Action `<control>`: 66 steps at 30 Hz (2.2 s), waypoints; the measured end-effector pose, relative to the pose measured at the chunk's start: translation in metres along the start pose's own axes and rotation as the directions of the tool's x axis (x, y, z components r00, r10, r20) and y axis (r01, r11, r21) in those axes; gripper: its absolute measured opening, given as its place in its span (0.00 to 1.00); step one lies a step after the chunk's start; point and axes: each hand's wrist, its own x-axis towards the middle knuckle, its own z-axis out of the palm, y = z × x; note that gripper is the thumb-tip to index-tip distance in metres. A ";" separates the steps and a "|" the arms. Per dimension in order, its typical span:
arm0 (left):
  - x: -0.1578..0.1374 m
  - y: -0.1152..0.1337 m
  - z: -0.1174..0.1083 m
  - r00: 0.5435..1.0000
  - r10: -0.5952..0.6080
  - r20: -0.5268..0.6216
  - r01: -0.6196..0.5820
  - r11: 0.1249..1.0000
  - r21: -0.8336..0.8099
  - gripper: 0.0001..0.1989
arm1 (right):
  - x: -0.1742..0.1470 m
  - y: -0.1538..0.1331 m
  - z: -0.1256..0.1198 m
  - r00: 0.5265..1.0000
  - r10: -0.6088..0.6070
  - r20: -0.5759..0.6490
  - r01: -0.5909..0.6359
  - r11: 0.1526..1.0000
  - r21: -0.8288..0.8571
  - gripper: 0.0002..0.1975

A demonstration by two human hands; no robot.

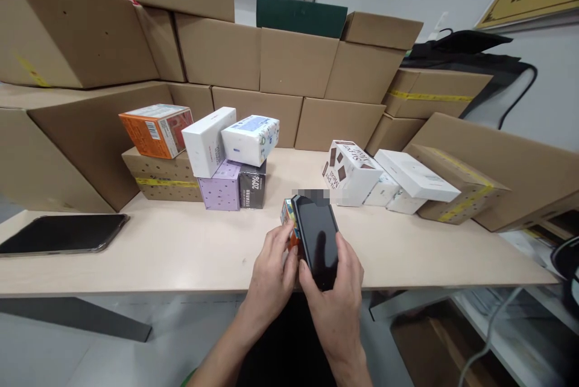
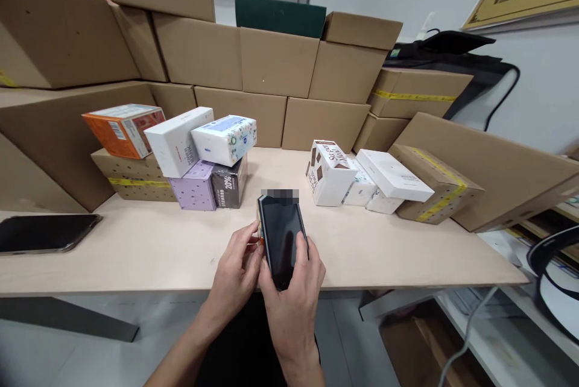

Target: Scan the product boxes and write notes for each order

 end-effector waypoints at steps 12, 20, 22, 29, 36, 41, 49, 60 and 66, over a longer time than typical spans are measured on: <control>0.002 0.004 -0.003 1.000 0.005 0.024 -0.004 0.999 -0.035 0.26 | 0.000 -0.001 -0.002 1.000 0.001 0.016 -0.001 1.000 -0.002 0.37; 0.003 0.002 -0.004 1.000 0.001 0.027 0.002 0.996 -0.090 0.26 | 0.001 0.001 -0.003 1.000 -0.019 0.017 0.020 0.999 -0.032 0.38; 0.003 0.001 -0.004 0.999 -0.003 0.035 0.006 0.995 -0.099 0.26 | 0.001 0.000 -0.003 1.000 -0.021 0.017 0.022 0.999 -0.033 0.38; 0.002 0.002 -0.005 0.998 -0.038 0.049 0.042 0.995 -0.093 0.27 | 0.004 -0.001 -0.003 1.000 -0.020 0.019 0.020 1.000 -0.024 0.38; 0.003 0.005 -0.005 0.998 -0.041 0.055 0.044 0.997 -0.062 0.27 | 0.006 -0.001 -0.007 1.000 0.001 0.022 -0.001 1.000 0.002 0.38; 0.003 0.004 -0.005 0.997 -0.041 0.059 0.044 0.998 -0.047 0.28 | 0.011 0.008 -0.015 0.992 0.127 0.015 -0.128 0.992 0.005 0.39; 0.003 0.005 -0.005 0.997 -0.017 0.076 0.016 1.000 0.012 0.27 | 0.033 0.064 -0.052 0.975 0.210 -0.076 -0.222 0.945 -0.241 0.42; 0.000 0.003 -0.002 0.997 -0.008 0.080 0.003 0.998 0.060 0.25 | 0.046 0.131 -0.052 0.961 0.270 0.059 -0.197 0.820 -0.537 0.43; 0.001 0.006 -0.004 0.997 -0.005 0.081 0.003 1.000 0.018 0.27 | 0.046 0.137 -0.052 0.967 0.250 0.051 -0.170 0.779 -0.603 0.40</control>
